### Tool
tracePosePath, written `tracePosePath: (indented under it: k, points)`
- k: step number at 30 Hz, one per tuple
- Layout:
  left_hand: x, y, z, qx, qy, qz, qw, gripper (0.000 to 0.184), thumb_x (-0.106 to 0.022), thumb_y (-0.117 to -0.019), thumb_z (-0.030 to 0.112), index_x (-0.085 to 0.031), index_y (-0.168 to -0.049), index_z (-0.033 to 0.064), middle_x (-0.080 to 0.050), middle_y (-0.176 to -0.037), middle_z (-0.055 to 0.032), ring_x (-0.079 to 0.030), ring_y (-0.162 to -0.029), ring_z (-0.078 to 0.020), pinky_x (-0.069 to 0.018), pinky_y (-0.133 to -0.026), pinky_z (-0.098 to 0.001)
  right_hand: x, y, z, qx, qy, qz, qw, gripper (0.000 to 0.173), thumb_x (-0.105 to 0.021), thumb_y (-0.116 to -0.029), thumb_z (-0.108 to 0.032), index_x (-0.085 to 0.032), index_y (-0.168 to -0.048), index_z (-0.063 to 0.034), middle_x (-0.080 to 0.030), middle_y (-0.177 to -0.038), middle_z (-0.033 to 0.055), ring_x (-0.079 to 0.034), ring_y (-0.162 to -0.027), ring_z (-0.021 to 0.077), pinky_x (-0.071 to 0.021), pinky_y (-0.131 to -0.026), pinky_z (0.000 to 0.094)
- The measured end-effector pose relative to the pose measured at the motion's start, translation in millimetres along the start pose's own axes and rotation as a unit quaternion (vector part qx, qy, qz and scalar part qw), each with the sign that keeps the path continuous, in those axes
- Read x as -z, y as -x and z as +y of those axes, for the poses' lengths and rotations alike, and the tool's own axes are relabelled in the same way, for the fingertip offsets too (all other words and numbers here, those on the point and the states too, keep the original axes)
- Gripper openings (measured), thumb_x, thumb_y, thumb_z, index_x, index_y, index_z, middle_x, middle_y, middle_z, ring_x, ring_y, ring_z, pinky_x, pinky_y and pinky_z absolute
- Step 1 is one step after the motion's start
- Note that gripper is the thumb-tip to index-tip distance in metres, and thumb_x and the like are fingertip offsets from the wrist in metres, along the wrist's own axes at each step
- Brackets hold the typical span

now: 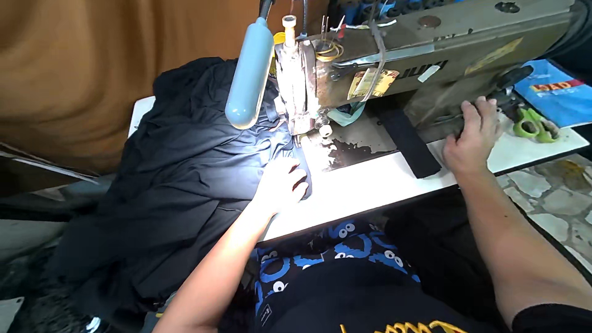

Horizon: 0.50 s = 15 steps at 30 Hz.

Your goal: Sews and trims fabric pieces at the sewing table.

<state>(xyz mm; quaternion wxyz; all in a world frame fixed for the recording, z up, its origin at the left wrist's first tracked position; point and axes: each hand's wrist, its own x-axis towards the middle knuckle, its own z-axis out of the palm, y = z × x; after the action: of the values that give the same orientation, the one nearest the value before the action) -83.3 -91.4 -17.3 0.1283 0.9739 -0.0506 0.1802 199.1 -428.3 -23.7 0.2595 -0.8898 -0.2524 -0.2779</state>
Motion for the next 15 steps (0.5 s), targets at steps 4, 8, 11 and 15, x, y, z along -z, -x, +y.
tracePosePath:
  k: [4, 8, 11, 15]
  points:
    - [2, -9, -6, 0.02, -0.004, -0.016, 1.0, 0.031, -0.06, -0.093, 0.029, -0.078, -0.108, 0.0084, -0.068, -0.127, -0.0185, -0.062, -0.123, -0.038, -0.0446, -0.105, -0.0581, -2, 0, 4, 0.001, -0.001, 0.008, 1.0, 0.053, -0.05, -0.0946, -0.004, -0.05, -0.147, -0.0019, -0.039, -0.158, 0.0296, -0.029, -0.15, 0.0515, -0.0232, -0.117, 0.0686]
    - [1, -17, -15, 0.031, -0.007, -0.02, 0.999, 0.032, -0.059, -0.0951, 0.03, -0.077, -0.11, 0.0075, -0.068, -0.128, -0.0197, -0.062, -0.124, -0.0396, -0.0439, -0.106, -0.0596, -2, 1, 3, 0.003, -0.004, 0.014, 1.0, 0.052, -0.05, -0.0943, -0.003, -0.051, -0.146, -0.0012, -0.04, -0.157, 0.0298, -0.031, -0.149, 0.0511, -0.0242, -0.116, 0.069]
    - [2, -23, -21, 0.034, -0.012, -0.022, 0.999, 0.032, -0.06, -0.0947, 0.029, -0.077, -0.11, 0.0072, -0.068, -0.127, -0.0199, -0.063, -0.122, -0.04, -0.0448, -0.104, -0.0603, -2, 1, 4, 0.0, -0.006, 0.014, 1.0, 0.051, -0.05, -0.0944, -0.003, -0.051, -0.145, -0.0016, -0.041, -0.157, 0.0289, -0.031, -0.149, 0.0512, -0.0247, -0.116, 0.0686]
    - [1, -31, -29, 0.034, -0.011, -0.014, 0.999, 0.032, -0.06, -0.0948, 0.028, -0.077, -0.11, 0.0059, -0.068, -0.127, -0.0204, -0.063, -0.122, -0.0404, -0.0456, -0.103, -0.0603, -3, 0, 5, 0.0, -0.009, 0.013, 1.0, 0.051, -0.05, -0.0946, -0.004, -0.052, -0.145, -0.0023, -0.042, -0.157, 0.0272, -0.032, -0.149, 0.0498, -0.0264, -0.116, 0.0684]
